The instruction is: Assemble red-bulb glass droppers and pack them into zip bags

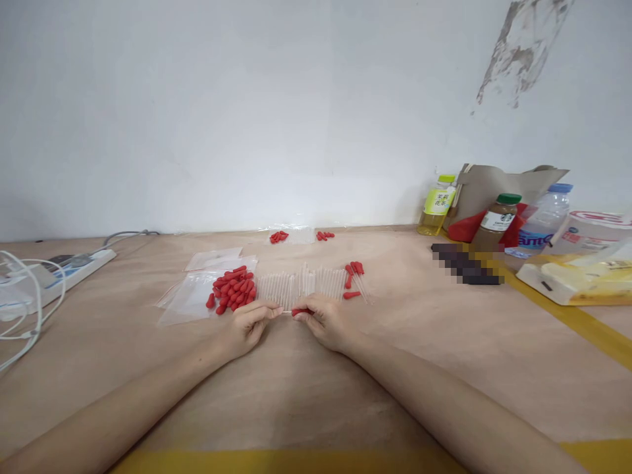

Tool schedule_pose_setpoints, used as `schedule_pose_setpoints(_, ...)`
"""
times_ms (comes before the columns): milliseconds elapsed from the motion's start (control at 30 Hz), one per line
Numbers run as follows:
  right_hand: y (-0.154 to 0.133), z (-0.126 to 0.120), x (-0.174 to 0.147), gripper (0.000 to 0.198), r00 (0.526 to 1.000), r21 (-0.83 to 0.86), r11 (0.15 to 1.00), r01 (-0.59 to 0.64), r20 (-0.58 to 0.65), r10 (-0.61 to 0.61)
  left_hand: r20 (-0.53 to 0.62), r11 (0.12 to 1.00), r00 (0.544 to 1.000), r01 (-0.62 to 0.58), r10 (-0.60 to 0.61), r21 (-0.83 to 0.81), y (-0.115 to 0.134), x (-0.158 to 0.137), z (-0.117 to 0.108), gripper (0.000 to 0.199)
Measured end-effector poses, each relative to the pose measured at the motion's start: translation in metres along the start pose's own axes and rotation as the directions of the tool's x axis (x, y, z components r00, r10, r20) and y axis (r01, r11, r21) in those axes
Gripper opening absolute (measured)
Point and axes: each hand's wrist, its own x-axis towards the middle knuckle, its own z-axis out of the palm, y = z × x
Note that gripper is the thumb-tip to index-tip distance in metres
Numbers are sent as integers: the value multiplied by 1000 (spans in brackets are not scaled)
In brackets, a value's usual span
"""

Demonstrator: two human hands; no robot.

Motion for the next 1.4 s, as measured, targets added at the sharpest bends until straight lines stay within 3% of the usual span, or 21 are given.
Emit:
schedule_pose_setpoints(567, -10, -2, -7, 17, 985, -202, 968, 150, 112, -129, 1, 975, 990, -139, 140, 172, 2, -7, 5, 28)
schedule_pose_setpoints(867, -13, -1, -3, 19, 973, -323, 926, 197, 183, -143, 53, 958, 994, -104, 94, 269, 9, -5, 10, 25)
schedule_pose_setpoints(967, -9, -3, 0, 21, 975, -292, 941, 173, 185, -122, 42, 961, 999, -37, 26, 274, 12, -2, 11, 23)
schedule_pose_setpoints(1033, -5, -4, 4, 21, 989, -182, 980, 79, 135, -55, 17, 970, 999, 40, -45, 238, 13, 1, 12, 23)
schedule_pose_setpoints(1133, 0, -8, 13, 20, 986, 92, 981, -168, 7, 168, -38, 980, 993, 117, -113, 162, 14, 5, 13, 22)
schedule_pose_setpoints(1267, 1, -28, 30, 28, 903, 393, 849, -352, -96, 419, -127, 966, 977, 193, -173, 169, 13, 6, 9, 42)
schedule_pose_setpoints(1400, 9, -68, 43, 36, 794, 441, 778, -447, -204, 572, -208, 938, 939, 307, -272, 160, 9, 4, 5, 47)
